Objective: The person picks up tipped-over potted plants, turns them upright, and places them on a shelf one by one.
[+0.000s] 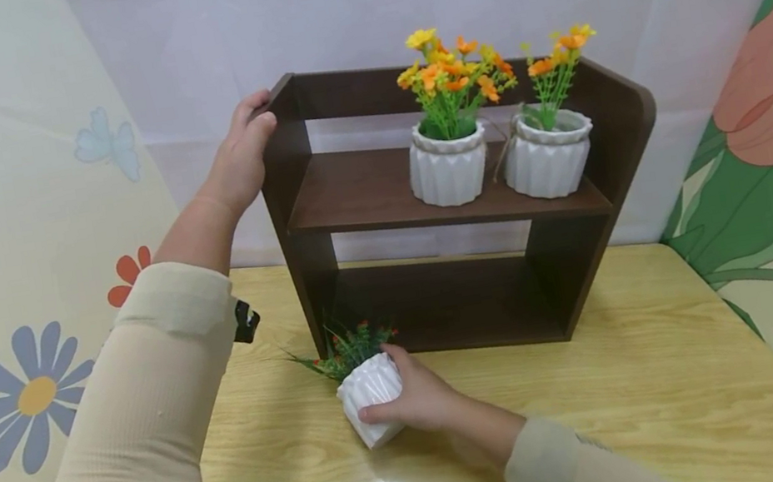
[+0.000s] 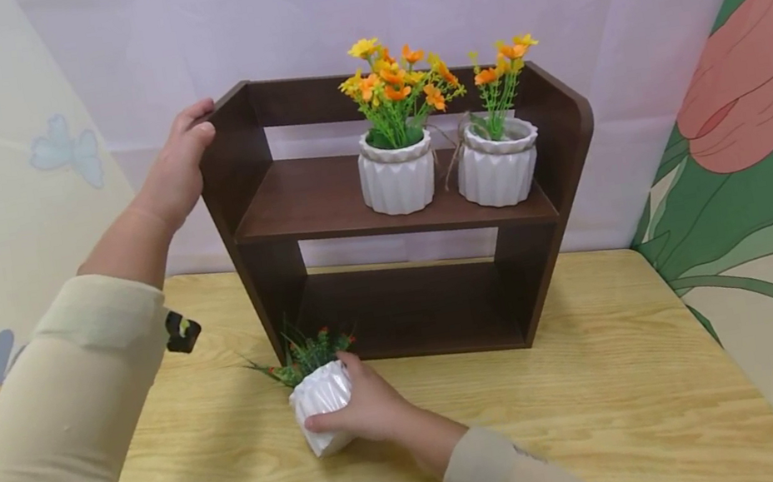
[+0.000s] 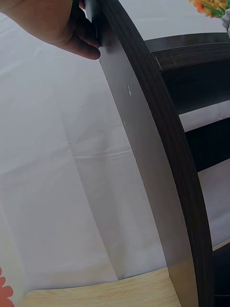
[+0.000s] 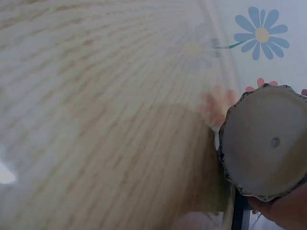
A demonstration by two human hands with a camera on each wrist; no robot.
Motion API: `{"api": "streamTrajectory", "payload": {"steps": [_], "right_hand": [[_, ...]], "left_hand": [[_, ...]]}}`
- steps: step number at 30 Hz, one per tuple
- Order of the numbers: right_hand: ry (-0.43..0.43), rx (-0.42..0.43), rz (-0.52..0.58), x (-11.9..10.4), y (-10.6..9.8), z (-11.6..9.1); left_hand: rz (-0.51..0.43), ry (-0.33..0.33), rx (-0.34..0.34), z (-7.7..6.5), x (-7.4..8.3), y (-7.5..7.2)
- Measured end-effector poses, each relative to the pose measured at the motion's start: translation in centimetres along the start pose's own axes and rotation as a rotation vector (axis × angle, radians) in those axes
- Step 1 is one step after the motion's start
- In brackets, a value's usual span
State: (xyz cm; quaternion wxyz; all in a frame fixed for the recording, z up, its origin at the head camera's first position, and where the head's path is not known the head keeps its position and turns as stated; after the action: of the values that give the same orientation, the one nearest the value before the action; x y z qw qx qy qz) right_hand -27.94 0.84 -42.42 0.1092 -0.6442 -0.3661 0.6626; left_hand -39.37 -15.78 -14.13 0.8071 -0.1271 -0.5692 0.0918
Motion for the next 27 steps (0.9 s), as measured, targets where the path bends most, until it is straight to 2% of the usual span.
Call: {"api": "streamTrajectory", "payload": {"steps": [8,18,27], "right_hand": [[-0.071,0.017,-0.006,0.3,0.2,-0.4],[-0.166,-0.001,-0.047,0.7,0.0,-0.4],[-0.231,-0.060,-0.067,1.1,-0.6,-0.8]], "left_hand": [[0.004,-0.006,-0.001,-0.1,0.0,0.0],[-0.001,0.009,0.002,0.0,0.0,-0.1],[-0.004,0.001,0.003,0.1,0.0,-0.1]]}}
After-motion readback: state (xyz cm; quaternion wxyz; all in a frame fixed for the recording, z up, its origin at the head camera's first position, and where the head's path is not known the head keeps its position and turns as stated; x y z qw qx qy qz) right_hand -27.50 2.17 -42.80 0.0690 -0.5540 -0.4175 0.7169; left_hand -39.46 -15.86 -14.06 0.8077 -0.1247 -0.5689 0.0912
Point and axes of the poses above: each hand's wrist, its own z-axis towards the middle knuckle, its own y-axis out of the palm, x = y × z, the point moved 9 cm from there along z, towards the middle knuckle, and after that the axes turned 9 degrees about -z, right-handed, at the moved point
